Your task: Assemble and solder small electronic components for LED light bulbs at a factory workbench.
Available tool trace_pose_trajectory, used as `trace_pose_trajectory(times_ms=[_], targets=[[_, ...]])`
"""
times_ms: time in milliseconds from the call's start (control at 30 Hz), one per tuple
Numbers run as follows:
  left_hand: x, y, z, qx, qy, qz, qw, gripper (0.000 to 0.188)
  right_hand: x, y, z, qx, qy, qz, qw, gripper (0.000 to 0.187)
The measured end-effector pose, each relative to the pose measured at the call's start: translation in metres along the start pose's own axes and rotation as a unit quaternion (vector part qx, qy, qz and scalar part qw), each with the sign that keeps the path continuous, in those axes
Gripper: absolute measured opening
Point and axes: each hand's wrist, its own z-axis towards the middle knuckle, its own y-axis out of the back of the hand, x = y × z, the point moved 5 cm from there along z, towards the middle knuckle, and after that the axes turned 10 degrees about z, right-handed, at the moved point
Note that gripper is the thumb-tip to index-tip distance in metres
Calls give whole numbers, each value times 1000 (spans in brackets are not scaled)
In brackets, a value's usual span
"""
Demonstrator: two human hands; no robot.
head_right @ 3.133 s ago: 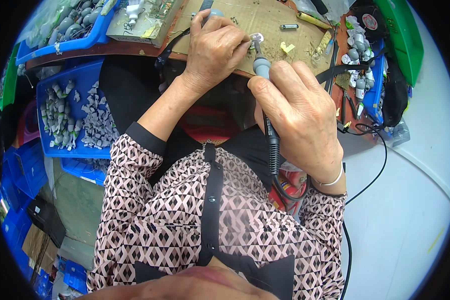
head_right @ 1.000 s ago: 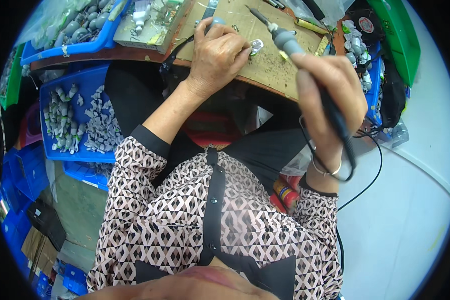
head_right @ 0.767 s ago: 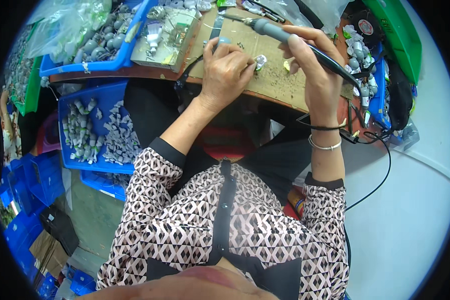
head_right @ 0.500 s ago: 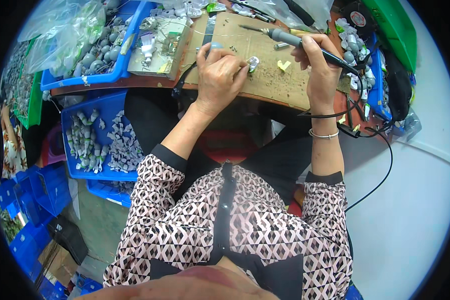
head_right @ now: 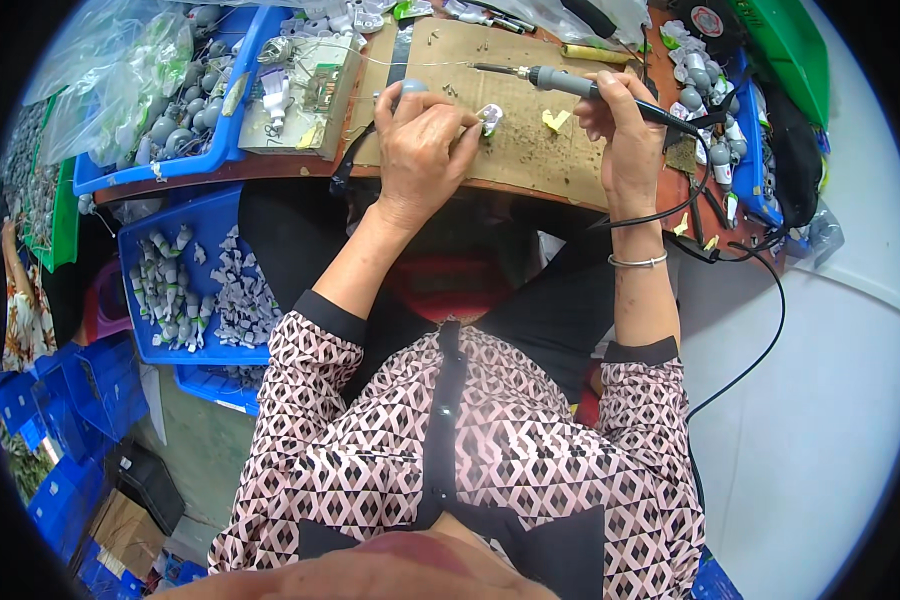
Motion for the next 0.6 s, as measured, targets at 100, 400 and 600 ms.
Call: trace_pose_trajectory(times_ms=[100, 400, 600], targets=[[0, -1, 0, -1, 0, 0, 1000, 10, 0, 1, 1, 0, 3, -2, 1000, 23], [1, -2, -2, -3, -2, -1, 1000, 10, 2, -2, -1, 5, 7, -3, 1000, 24], [1, -2, -1, -1, 0, 2, 1000, 10, 4, 0, 0, 4, 8, -6, 1000, 24]])
